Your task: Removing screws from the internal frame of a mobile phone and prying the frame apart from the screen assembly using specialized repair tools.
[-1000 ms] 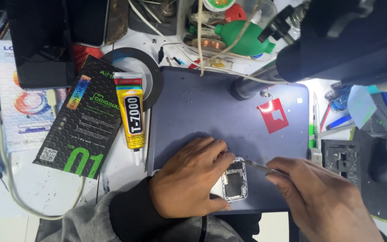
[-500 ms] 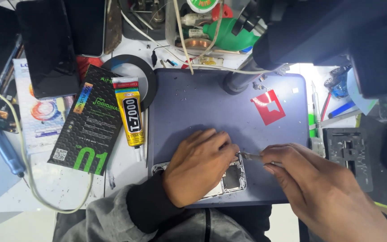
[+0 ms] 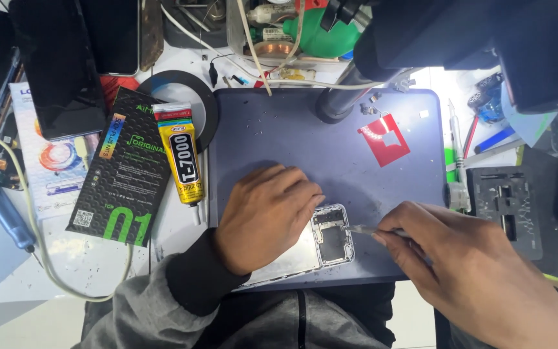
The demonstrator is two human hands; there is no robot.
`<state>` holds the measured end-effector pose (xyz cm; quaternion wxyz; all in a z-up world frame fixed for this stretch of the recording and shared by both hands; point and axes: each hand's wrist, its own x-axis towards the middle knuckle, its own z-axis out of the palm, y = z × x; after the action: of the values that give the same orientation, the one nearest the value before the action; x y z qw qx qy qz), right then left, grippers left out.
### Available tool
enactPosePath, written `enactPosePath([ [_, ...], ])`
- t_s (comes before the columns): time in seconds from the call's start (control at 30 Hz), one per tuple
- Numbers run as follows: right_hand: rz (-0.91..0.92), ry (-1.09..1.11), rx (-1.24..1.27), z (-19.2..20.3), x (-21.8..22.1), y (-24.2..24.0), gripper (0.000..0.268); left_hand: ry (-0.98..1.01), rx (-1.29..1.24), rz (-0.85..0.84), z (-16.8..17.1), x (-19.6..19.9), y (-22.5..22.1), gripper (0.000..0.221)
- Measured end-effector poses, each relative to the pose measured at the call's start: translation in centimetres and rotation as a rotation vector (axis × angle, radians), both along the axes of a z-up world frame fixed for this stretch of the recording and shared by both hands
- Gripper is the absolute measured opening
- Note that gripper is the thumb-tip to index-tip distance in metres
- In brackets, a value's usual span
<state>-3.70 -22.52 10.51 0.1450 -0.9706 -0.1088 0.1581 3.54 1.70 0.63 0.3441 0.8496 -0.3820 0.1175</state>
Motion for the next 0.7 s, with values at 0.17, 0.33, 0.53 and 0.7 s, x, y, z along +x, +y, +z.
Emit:
enactPosePath([
  [0.17, -0.005, -0.117, -0.043, -0.4, -0.3, 0.8, 0.011, -0.006, 0.024, -0.009, -0.4, 0.0, 0.0, 0.015],
  [0.33, 0.057, -0.384, -0.329, -1.2, -1.6, 2.0, 0.044, -0.018, 0.025, -0.005, -0.7, 0.0, 0.0, 0.017],
  [0.53, -0.175, 0.438, -0.246, 1.3, -0.8, 2.7, 0.079, -0.008, -0.005, -0.005, -0.6, 0.0, -0.1, 0.015],
  [0.7, 0.141, -0.093, 0.124, 0.6, -0.1, 2.3, 0.024, -0.013, 0.001, -0.008, -0.8, -0.1, -0.1, 0.02],
])
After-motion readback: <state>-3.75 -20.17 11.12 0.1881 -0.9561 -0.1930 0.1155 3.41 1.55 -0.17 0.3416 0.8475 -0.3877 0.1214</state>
